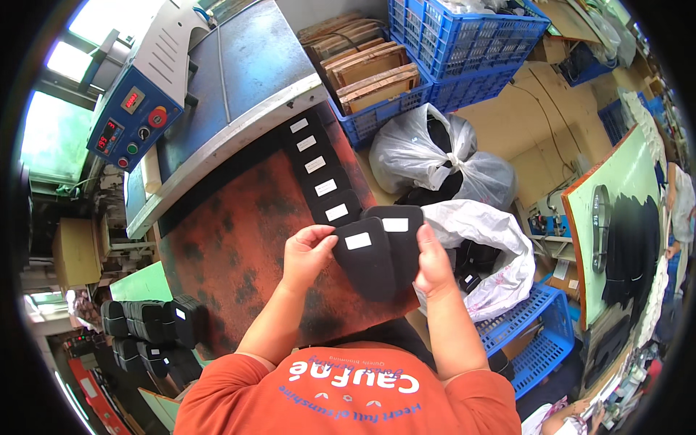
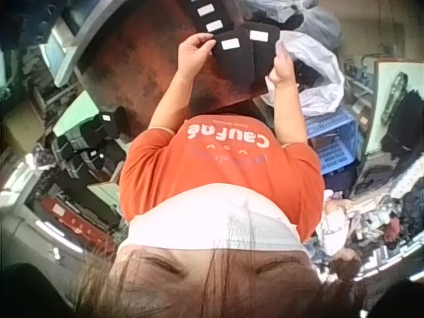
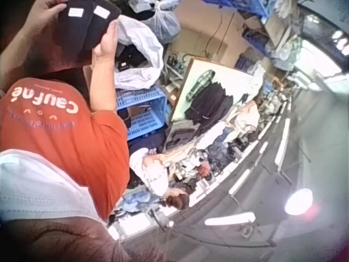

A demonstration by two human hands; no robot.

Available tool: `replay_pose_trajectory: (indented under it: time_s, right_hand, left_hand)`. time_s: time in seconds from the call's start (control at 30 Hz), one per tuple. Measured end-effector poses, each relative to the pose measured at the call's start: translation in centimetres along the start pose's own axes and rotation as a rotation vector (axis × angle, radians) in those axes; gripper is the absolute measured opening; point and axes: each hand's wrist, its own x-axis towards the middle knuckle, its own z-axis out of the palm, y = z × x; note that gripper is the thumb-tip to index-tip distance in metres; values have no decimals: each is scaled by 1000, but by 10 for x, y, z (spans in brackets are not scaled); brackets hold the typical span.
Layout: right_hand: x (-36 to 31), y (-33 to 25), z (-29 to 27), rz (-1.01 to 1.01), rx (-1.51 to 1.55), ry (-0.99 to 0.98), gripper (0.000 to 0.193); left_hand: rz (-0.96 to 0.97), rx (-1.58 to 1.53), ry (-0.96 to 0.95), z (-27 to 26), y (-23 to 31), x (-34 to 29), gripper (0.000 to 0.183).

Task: Sorts and stacks black shoe heel or tongue components, aligning them before placing them in a storage bag.

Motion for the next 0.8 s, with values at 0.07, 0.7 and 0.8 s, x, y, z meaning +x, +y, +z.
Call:
replay_pose_trajectory:
  time_s: [0.07,0.7,0.8]
  right_hand:
    - [-4,-14,-6,-10,-30,38,50]
    - [-30,-15,-20,57,121,91,41]
    - [-33,-28,-28,-2,70,59,47]
  left_hand:
    - [-97,39,107,-6,-4,-2,15]
    - [-9,32,101,10,-24,-42,12]
    - [-10,96,139,6,-32,-37,14]
